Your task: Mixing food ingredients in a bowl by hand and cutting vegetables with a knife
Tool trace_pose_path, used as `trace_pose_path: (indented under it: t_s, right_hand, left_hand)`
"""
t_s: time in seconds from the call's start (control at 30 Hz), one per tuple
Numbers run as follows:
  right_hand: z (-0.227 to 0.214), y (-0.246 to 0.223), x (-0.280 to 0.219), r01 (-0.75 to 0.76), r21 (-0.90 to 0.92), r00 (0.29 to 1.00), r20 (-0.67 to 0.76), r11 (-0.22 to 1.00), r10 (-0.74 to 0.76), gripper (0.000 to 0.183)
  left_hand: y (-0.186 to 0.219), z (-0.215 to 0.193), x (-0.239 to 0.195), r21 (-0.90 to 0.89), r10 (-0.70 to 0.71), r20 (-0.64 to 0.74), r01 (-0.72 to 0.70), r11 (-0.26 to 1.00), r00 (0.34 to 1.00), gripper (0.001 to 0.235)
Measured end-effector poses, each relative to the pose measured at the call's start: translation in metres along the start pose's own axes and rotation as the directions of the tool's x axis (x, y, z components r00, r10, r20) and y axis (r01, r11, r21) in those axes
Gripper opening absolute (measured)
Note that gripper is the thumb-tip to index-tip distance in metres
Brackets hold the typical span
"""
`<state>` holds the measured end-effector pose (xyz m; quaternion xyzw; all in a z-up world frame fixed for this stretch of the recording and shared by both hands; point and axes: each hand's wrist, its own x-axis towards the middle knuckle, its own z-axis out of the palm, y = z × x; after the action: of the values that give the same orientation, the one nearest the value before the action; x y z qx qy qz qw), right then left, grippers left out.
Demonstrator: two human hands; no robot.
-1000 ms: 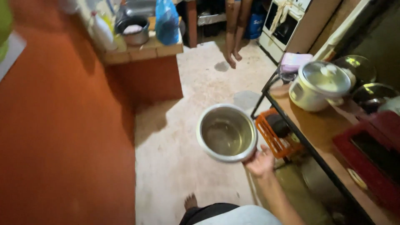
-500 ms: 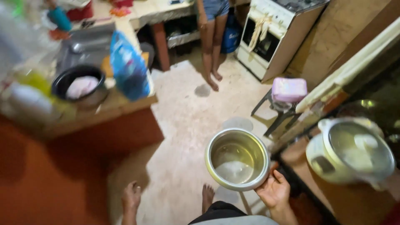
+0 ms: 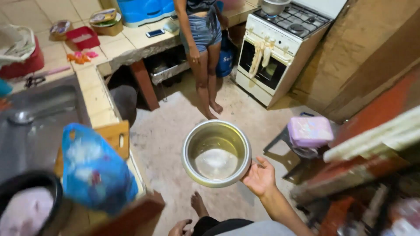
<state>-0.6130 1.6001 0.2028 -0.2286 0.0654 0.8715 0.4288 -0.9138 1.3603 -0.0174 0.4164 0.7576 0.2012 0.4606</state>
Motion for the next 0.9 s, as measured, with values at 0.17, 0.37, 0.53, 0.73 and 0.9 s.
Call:
trace_pose_path:
  t_s: [0.17,0.37,0.53,0.73,0.9]
  right_hand:
    - [0.046,-0.013,0.100,0.001,0.008,1.000,-0.028,1.000,-0.001,0.036]
    - [0.079,-0.036,0.214,-0.006,-0.015,0.987,-0.161,1.000,0.004,0.036]
    - [0.119,-0.056,0.335,-0.128,-0.063,0.978,-0.175,0.990,0.115,0.027]
    - [0.243,-0.023,0.496,-0.305,-0.324,0.949,-0.180,0.895,0.258,0.019]
    - [0.315,0.040,0.599,-0.623,-0.497,0.747,-0.152,0.603,0.647,0.039]
  left_hand:
    - [0.109,-0.115,0.083,-0.085,0.044,-0.028,-0.046,0.995,0.999,0.045]
    - [0.164,-0.211,0.187,-0.215,-0.091,0.093,0.109,0.971,0.991,0.056]
    - [0.132,-0.238,0.266,-0.691,-0.210,0.058,0.191,0.697,0.976,0.055]
    - [0.174,-0.284,0.297,-0.613,-0.266,-0.660,-0.300,0.731,0.702,0.041]
    - [0.233,-0.382,0.332,-0.525,-0.401,-0.801,-0.200,0.827,0.443,0.062]
